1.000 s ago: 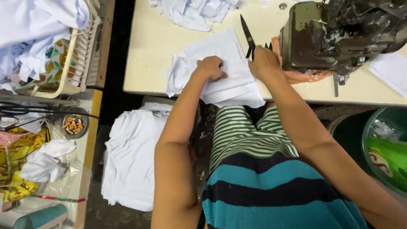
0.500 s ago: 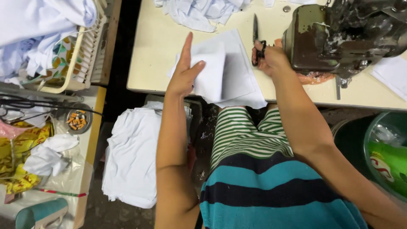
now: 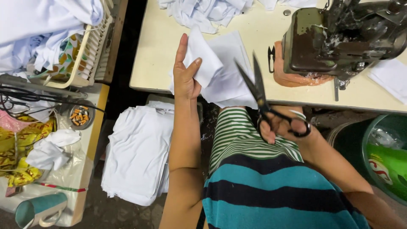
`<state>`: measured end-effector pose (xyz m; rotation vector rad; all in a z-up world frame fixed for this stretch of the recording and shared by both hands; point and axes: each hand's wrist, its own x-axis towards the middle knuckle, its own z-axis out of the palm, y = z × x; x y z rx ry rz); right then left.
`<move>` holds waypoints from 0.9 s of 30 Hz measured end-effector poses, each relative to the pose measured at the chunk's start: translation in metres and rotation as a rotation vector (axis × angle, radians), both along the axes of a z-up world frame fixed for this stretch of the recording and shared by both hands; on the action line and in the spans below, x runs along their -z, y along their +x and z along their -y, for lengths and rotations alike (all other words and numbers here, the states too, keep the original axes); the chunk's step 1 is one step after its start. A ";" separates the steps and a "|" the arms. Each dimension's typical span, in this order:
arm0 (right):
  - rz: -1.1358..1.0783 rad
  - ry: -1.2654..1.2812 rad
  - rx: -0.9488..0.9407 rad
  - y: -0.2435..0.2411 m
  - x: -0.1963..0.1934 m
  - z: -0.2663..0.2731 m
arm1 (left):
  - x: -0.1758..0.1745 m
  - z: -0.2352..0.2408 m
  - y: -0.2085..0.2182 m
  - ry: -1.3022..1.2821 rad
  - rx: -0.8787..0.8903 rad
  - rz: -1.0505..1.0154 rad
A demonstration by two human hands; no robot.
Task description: Trimming and cutting small pieces of white fabric using scissors at a sewing factory workstation.
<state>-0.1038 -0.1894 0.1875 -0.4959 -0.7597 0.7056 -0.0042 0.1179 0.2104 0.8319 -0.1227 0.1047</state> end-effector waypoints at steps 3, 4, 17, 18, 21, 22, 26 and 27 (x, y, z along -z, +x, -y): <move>0.059 -0.283 -0.028 -0.013 -0.018 0.000 | -0.005 0.008 0.000 -0.065 -0.025 -0.043; 0.054 -0.271 -0.030 -0.015 -0.015 -0.001 | -0.008 0.011 -0.001 -0.036 -0.042 -0.049; 0.053 -0.280 -0.040 -0.002 0.006 -0.011 | -0.026 0.024 -0.021 0.101 -0.042 0.042; 0.053 -0.279 -0.040 0.001 0.009 -0.012 | -0.027 0.026 -0.023 0.101 -0.043 0.041; 0.025 -0.252 -0.111 0.007 0.013 -0.012 | -0.028 0.028 -0.027 0.105 -0.027 0.120; 0.014 -0.241 -0.142 0.007 0.012 -0.011 | -0.029 0.027 -0.027 0.123 -0.051 0.150; 0.072 -0.225 -0.178 0.006 -0.002 -0.007 | -0.040 0.020 -0.031 0.131 -0.096 0.168; 0.070 -0.225 -0.176 0.007 -0.003 -0.007 | -0.039 0.020 -0.030 0.131 -0.094 0.166</move>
